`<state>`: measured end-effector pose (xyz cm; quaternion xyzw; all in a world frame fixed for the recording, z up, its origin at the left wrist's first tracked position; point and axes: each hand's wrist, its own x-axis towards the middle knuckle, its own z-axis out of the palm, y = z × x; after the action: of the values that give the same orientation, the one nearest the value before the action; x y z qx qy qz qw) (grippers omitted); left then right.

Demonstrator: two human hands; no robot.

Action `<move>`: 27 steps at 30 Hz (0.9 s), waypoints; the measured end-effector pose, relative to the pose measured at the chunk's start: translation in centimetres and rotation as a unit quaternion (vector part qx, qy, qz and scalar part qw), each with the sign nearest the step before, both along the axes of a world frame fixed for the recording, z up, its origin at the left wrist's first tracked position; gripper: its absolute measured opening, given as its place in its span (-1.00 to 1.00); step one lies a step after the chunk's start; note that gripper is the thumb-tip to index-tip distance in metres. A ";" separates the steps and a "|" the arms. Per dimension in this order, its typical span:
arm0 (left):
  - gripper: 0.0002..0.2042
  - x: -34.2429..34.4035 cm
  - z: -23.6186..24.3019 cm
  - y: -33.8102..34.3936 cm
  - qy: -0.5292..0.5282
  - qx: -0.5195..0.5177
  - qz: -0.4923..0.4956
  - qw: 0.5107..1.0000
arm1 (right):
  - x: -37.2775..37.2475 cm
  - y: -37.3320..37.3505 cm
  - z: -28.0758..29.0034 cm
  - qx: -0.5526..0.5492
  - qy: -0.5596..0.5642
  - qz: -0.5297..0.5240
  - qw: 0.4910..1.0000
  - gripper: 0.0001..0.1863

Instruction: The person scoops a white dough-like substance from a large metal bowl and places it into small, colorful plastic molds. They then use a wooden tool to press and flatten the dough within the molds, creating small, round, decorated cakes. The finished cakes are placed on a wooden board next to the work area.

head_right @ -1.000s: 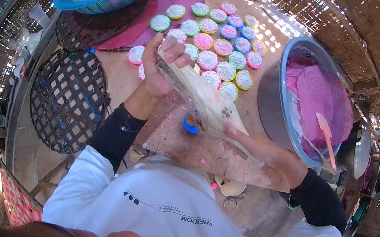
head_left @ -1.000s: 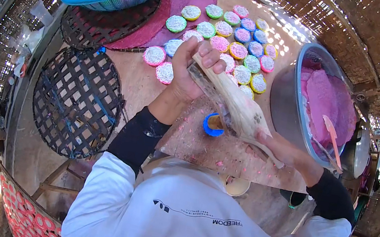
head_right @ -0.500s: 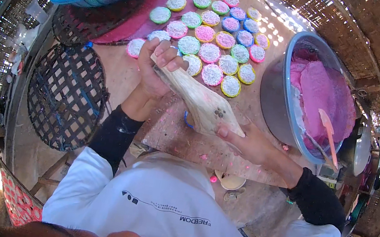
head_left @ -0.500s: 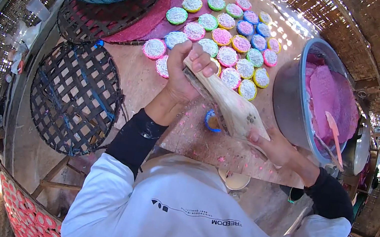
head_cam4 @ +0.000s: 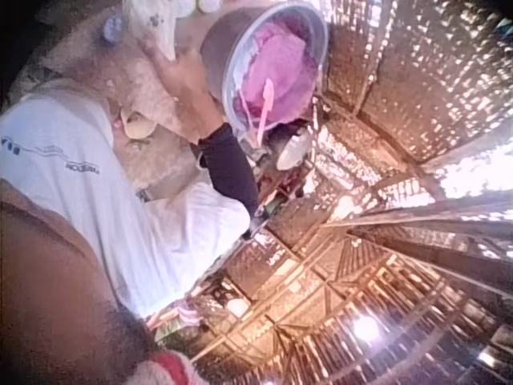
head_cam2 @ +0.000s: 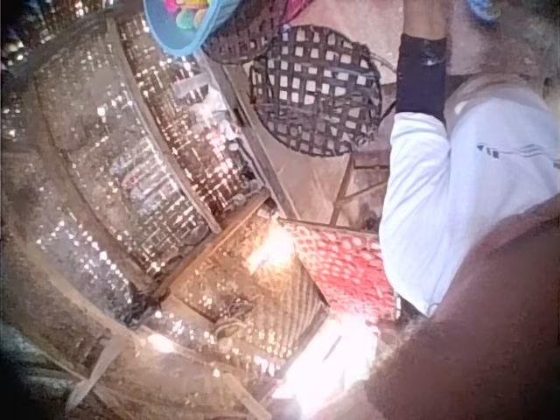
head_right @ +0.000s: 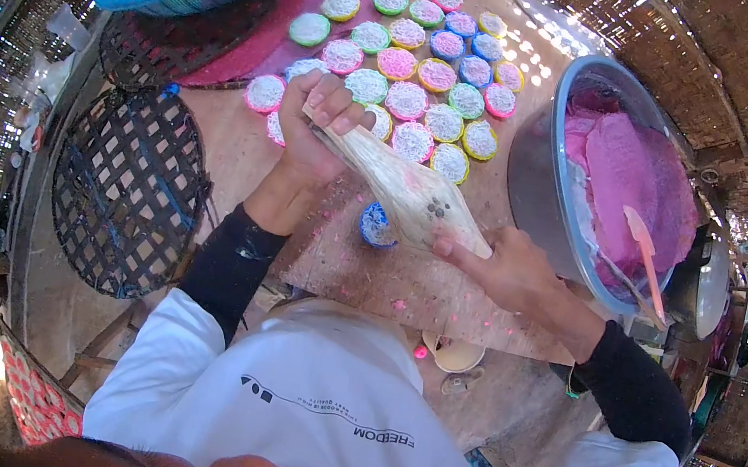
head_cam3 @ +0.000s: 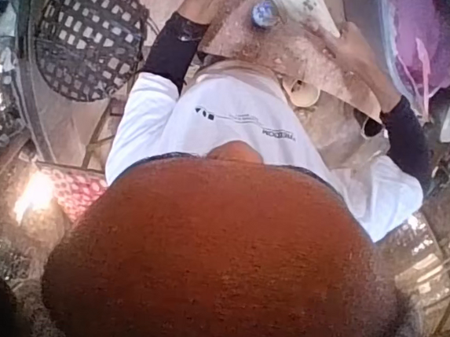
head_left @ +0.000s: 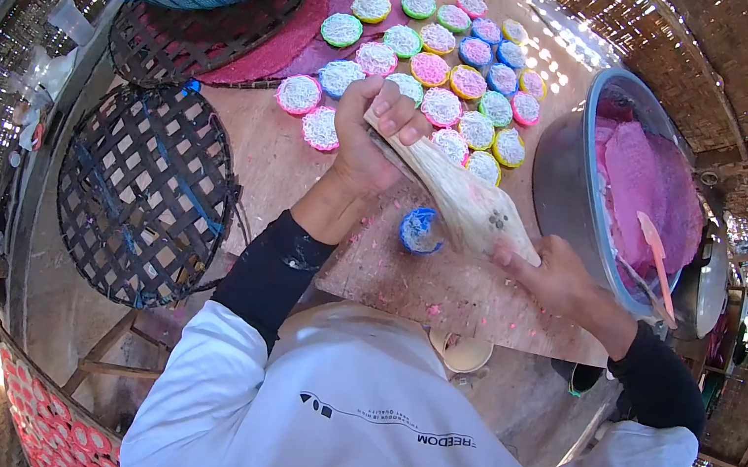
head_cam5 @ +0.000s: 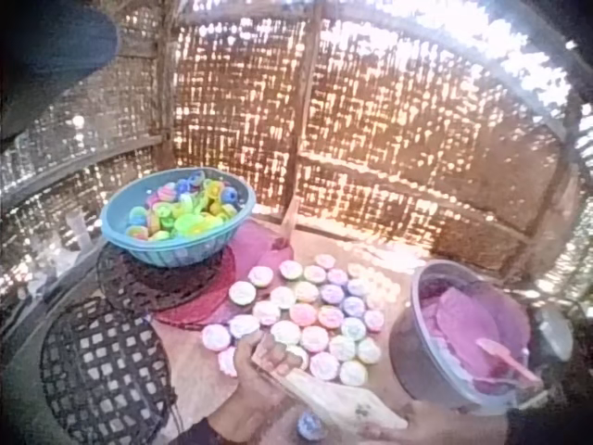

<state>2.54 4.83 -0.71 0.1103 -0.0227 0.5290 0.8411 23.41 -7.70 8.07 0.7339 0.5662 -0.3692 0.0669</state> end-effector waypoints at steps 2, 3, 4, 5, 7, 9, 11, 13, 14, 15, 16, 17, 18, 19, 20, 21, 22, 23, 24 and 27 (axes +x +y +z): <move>-0.68 -0.4 0.0 0.3 0.010 0.016 0.010 1.000 | -0.4 0.1 -0.3 0.015 -0.016 0.015 1.000 -0.14; -0.68 -0.7 -0.1 0.5 0.016 0.025 0.016 0.999 | -0.7 0.1 -0.5 0.022 -0.015 0.019 0.999 -0.14; -0.68 -1.0 -0.1 0.7 0.022 0.034 0.022 0.999 | -1.0 0.1 -0.6 0.030 -0.014 0.023 0.999 -0.14; -0.68 -1.4 -0.2 0.8 0.020 0.029 0.026 0.999 | -1.3 0.2 -0.6 0.025 -0.004 0.028 0.999 -0.14; -0.69 -1.9 -0.3 0.8 0.015 0.019 0.034 0.999 | -1.7 0.3 -0.5 0.015 0.017 0.039 0.999 -0.12; -0.69 -2.2 -0.3 0.6 0.013 0.000 0.031 0.999 | -2.0 0.1 -0.6 0.020 0.023 0.043 0.999 -0.11; -0.68 -2.3 -0.3 0.1 0.021 -0.015 0.036 0.999 | -2.1 0.0 -0.6 0.028 0.030 0.051 0.998 -0.11; -0.67 -1.9 -0.5 -0.4 0.038 -0.027 0.049 0.998 | -1.8 -0.1 -0.7 0.037 0.036 0.061 0.997 -0.11; -0.67 -1.7 -0.7 -0.4 0.033 -0.022 0.050 0.998 | -1.5 -0.1 -0.7 0.040 0.018 0.065 0.997 -0.11; -0.67 -1.3 -1.0 -0.2 0.027 -0.018 0.051 0.998 | -1.1 0.0 -0.7 0.044 0.000 0.069 0.997 -0.12; -0.68 -1.2 -1.1 0.0 0.021 -0.013 0.052 0.998 | -0.9 0.0 -0.8 0.048 -0.018 0.073 0.996 -0.12; -0.67 -1.0 -0.7 0.1 0.030 -0.006 0.055 0.998 | -0.6 -0.2 -1.2 0.064 -0.032 0.075 0.995 -0.13; -0.66 -1.0 0.1 0.2 0.038 0.001 0.057 0.998 | -0.3 -0.3 -1.8 0.080 -0.046 0.077 0.993 -0.14; -0.65 -0.8 0.5 0.3 0.045 0.008 0.059 0.997 | -0.1 -0.5 -2.0 0.096 -0.061 0.078 0.990 -0.15; -0.66 -1.0 0.6 0.4 0.029 0.039 0.049 0.998 | -0.2 -0.5 -1.7 0.099 -0.028 0.076 0.992 -0.18; -0.66 -1.2 0.7 0.5 0.013 0.070 0.038 0.997 | -0.3 -0.6 -1.2 0.102 0.005 0.073 0.992 -0.22; -0.65 -1.2 0.9 0.6 -0.003 0.101 0.027 0.994 | -0.4 -0.8 -0.9 0.105 0.038 0.070 0.991 -0.24; -0.68 -1.0 1.9 0.0 0.041 0.073 0.017 0.996 | -0.2 -1.3 -1.1 0.114 0.081 0.052 0.989 -0.27; -0.70 -0.8 3.6 -1.2 0.087 0.043 0.009 0.995 | 0.2 -1.8 -1.6 0.122 0.123 0.036 0.984 -0.29; -0.68 -0.1 -0.4 -1.6 0.399 0.165 -0.002 0.902 | 0.9 -2.9 -2.1 0.127 0.177 0.014 0.976 -0.36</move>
<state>2.44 3.25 -1.07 0.4493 0.2280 0.4273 0.7507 24.36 -10.56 5.97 0.6516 0.6213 -0.4175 -0.1226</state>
